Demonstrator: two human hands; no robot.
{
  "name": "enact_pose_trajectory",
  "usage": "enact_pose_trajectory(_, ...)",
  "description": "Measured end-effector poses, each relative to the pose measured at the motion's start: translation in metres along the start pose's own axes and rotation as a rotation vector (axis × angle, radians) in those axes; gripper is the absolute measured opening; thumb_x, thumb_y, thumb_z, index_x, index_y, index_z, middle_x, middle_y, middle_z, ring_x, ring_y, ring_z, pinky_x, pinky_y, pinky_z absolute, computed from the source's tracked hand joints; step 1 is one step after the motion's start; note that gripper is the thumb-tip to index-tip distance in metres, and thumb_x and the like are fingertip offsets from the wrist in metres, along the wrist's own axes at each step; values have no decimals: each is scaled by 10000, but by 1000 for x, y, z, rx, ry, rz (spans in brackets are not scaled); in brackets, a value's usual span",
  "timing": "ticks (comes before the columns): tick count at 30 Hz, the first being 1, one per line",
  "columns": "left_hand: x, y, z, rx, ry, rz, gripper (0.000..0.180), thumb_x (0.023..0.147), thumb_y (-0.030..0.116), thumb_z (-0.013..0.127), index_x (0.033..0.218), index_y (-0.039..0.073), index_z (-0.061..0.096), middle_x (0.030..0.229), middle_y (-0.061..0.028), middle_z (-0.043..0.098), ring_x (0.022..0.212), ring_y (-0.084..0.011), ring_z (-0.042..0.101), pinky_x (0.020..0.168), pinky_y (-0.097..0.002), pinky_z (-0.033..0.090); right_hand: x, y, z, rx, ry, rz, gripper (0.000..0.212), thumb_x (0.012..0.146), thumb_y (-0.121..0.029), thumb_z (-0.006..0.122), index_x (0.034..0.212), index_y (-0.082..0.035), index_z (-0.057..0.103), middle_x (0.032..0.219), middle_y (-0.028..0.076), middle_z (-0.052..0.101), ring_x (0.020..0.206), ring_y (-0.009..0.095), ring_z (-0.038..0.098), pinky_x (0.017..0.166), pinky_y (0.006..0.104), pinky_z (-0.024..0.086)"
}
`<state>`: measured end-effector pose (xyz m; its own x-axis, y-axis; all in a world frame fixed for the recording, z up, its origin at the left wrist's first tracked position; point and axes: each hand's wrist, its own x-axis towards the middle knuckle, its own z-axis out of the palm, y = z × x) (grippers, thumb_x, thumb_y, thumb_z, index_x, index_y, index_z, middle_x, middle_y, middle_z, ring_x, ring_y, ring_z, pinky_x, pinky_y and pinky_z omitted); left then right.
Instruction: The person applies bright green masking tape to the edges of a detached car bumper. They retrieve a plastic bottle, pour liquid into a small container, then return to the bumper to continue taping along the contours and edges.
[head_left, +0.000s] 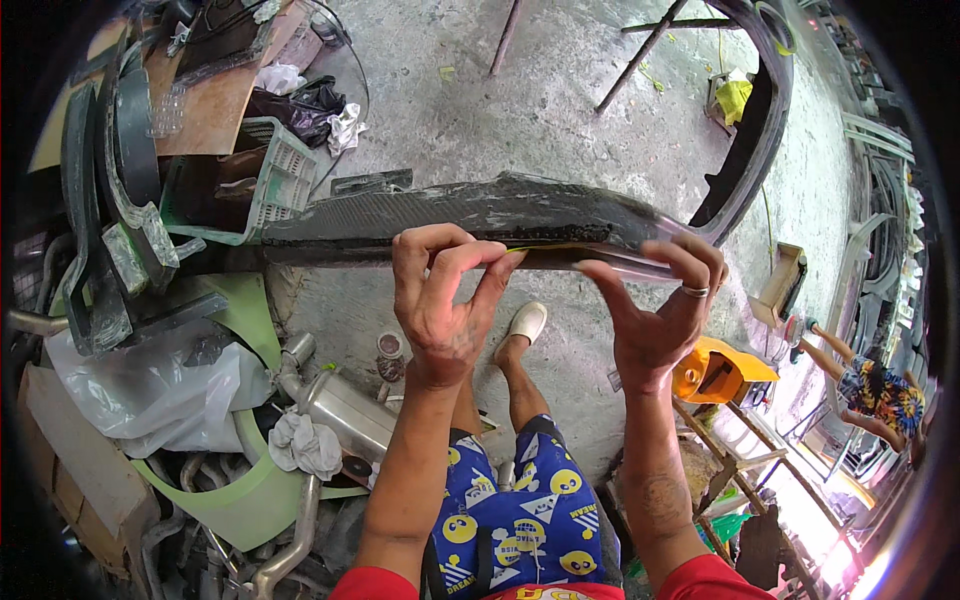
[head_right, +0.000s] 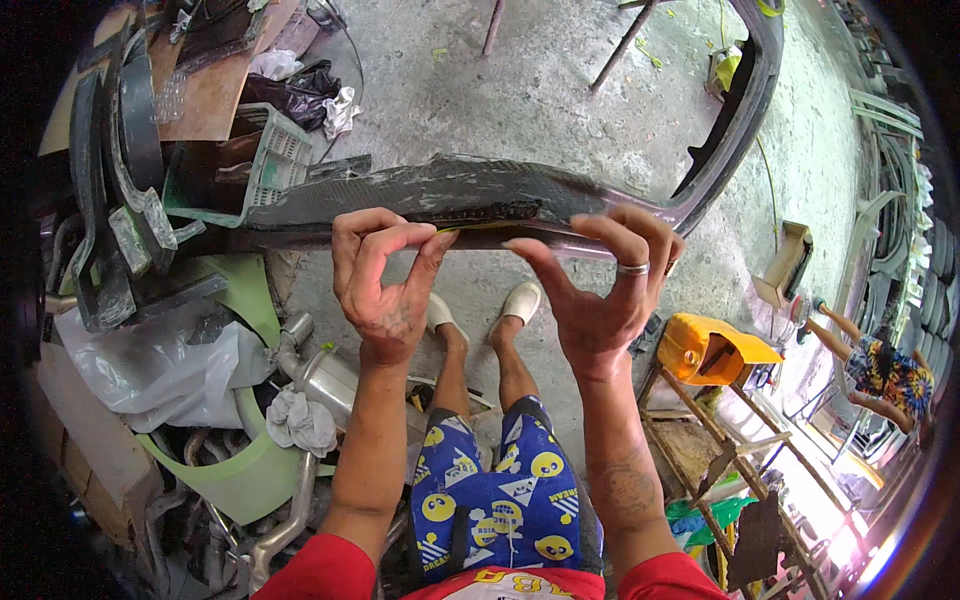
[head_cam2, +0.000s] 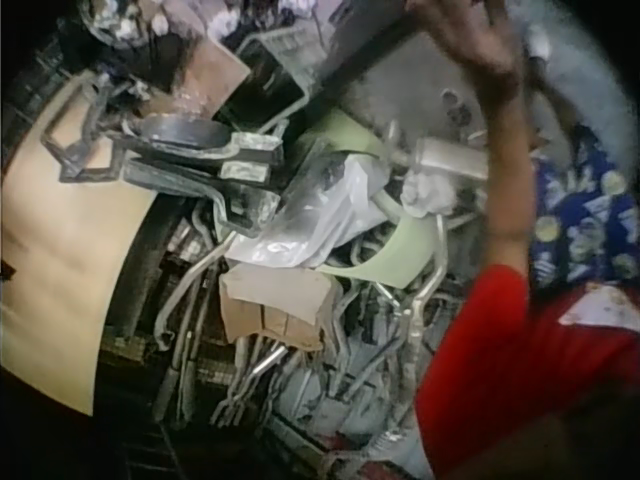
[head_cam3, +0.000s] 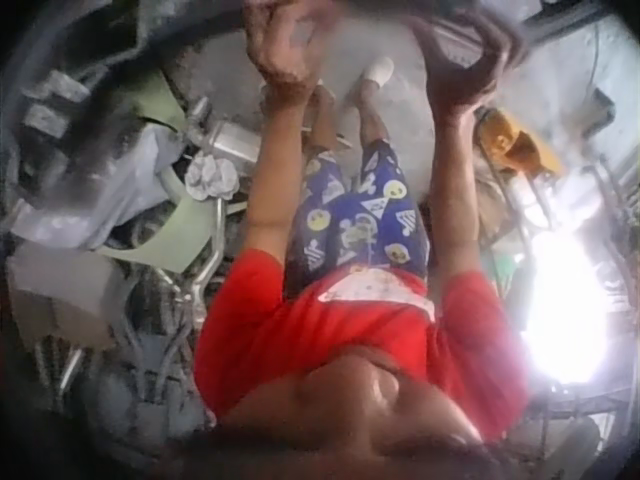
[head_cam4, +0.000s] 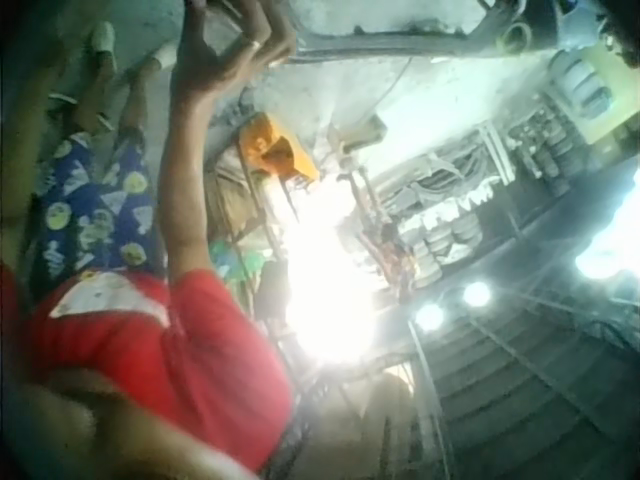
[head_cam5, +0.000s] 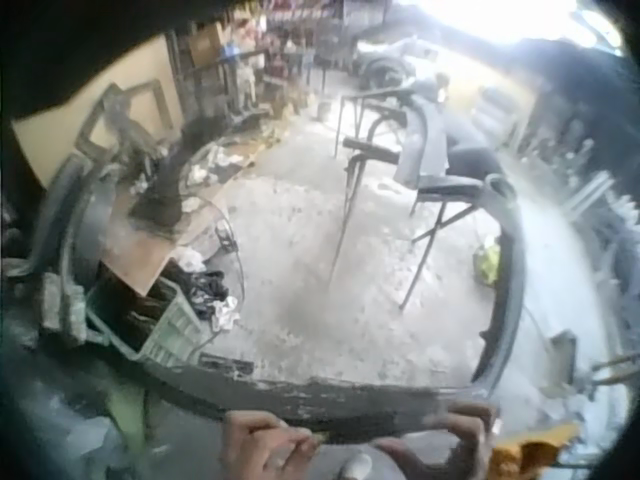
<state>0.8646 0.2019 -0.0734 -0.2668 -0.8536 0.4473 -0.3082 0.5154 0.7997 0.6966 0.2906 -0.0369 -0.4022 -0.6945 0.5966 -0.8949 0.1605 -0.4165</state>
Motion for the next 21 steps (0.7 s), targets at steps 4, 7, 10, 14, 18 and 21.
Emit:
enact_pose_trajectory(4, 0, -1, 0, 12, -1, -1, 234, 738, 22, 876, 910, 45, 719, 915, -63, 607, 828, -199, 596, 701, -327, 491, 6, 5, 9, 89, -107, -12, 793, 596, -339, 967, 1257, -144, 575, 1158, 72, 639, 1111, 260, 583, 982, 404, 383)
enact_pose_trajectory(7, -1, -2, 0, 23, -3, -8, 233, 733, 25, 881, 905, 45, 725, 912, -60, 605, 825, -194, 595, 695, -323, 491, 9, 7, 11, 84, -115, -21, 856, 592, -333, 963, 1318, -149, 548, 1219, 79, 638, 1140, 263, 579, 1005, 414, 357)
enact_pose_trajectory(10, 0, 0, -2, 14, 7, -19, 232, 730, 28, 883, 909, 50, 735, 918, -58, 599, 822, -190, 593, 687, -319, 491, 12, 3, 10, 53, -188, 3, 812, 612, -284, 973, 1293, -102, 570, 1256, 98, 629, 1184, 291, 565, 1034, 417, 426)
enact_pose_trajectory(14, -5, -3, -2, 8, -2, -21, 240, 731, 31, 883, 927, 62, 748, 932, -51, 592, 817, -186, 588, 680, -316, 487, 10, 10, 12, 63, -160, 11, 831, 604, -319, 957, 1311, -151, 553, 1224, 62, 640, 1132, 250, 585, 1005, 412, 341)
enact_pose_trajectory(18, -5, -3, -6, 5, -12, -28, 281, 726, 36, 886, 973, 110, 773, 951, -38, 580, 822, -178, 575, 682, -301, 469, 13, 11, 11, 95, -165, -34, 798, 600, -268, 971, 1275, -129, 568, 1213, 78, 647, 1133, 261, 580, 1016, 408, 376)
enact_pose_trajectory(21, -4, -6, -8, 31, -15, -5, 309, 723, 42, 888, 996, 140, 785, 955, -31, 575, 825, -174, 566, 686, -292, 460, 14, 11, 11, 106, -181, -31, 790, 593, -231, 982, 1260, -108, 576, 1215, 102, 650, 1146, 280, 573, 1023, 404, 412)
